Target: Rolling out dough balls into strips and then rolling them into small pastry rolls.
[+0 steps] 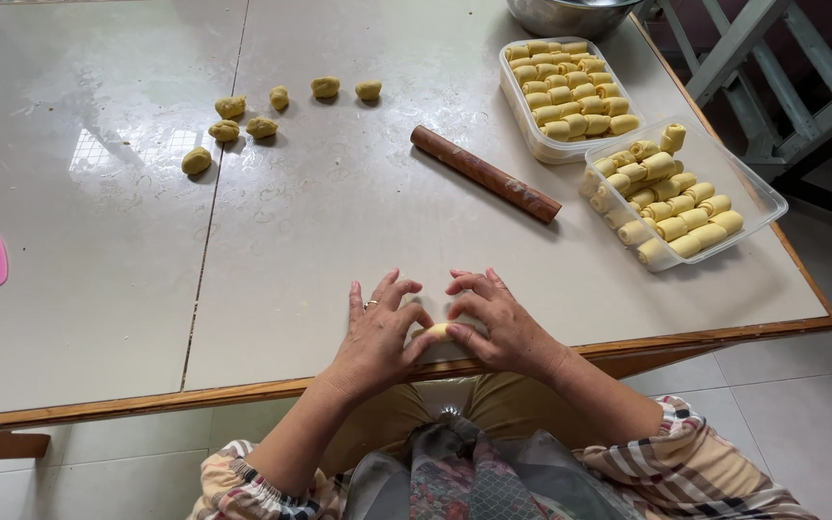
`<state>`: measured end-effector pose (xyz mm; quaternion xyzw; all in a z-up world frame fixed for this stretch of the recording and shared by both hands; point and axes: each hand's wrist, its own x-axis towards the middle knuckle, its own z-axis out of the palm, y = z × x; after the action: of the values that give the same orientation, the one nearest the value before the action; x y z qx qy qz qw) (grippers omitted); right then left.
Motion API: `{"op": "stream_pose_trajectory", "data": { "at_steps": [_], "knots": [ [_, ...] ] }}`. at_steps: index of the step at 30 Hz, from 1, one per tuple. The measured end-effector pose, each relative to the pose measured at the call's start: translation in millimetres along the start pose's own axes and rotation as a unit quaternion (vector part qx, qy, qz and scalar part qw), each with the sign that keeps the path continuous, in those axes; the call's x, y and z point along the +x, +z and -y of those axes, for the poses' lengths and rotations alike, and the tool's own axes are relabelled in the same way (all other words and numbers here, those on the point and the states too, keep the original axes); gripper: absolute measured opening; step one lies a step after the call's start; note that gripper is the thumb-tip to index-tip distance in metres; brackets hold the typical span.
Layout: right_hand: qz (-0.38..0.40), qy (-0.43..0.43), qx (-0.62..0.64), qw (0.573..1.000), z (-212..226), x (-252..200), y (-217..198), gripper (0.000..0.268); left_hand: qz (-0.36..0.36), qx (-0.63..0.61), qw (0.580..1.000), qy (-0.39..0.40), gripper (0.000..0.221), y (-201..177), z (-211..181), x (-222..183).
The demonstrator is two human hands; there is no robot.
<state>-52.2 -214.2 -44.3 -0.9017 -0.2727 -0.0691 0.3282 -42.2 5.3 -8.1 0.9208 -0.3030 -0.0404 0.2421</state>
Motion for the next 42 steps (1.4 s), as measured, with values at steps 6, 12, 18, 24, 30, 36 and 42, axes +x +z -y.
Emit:
{"op": "stream_pose_trajectory", "data": {
  "at_steps": [6, 12, 18, 24, 30, 36, 42],
  "knots": [
    [-0.036, -0.08, -0.146, 0.985, 33, -12, -3, 0.026, 0.008, -0.031, 0.999, -0.021, 0.052, 4, 2, -11],
    [-0.203, -0.006, -0.078, 0.976, 34, -1, 2, 0.015, -0.147, -0.108, 0.983, -0.011, 0.085, -19, 8, -19],
    [-0.148, 0.113, -0.226, 0.956, -2, 62, 17, 0.059, -0.233, -0.101, 0.966, -0.052, 0.076, -5, 25, 0],
    [-0.247, 0.1, -0.381, 0.885, -56, 92, -56, 0.042, -0.234, -0.077, 0.964, -0.098, 0.048, 0, 37, 11],
    [-0.004, 0.161, -0.317, 0.934, -122, 115, -63, 0.055, -0.284, -0.07, 0.954, -0.067, 0.035, 9, 17, 45],
    [-0.018, -0.031, -0.134, 0.99, -28, 86, -95, 0.05, -0.421, 0.01, 0.906, 0.027, 0.029, -43, -6, 40],
    [0.008, -0.125, -0.17, 0.977, -20, 87, -61, 0.04, -0.16, 0.11, 0.977, -0.082, 0.06, -2, 13, 80]
  ]
}}
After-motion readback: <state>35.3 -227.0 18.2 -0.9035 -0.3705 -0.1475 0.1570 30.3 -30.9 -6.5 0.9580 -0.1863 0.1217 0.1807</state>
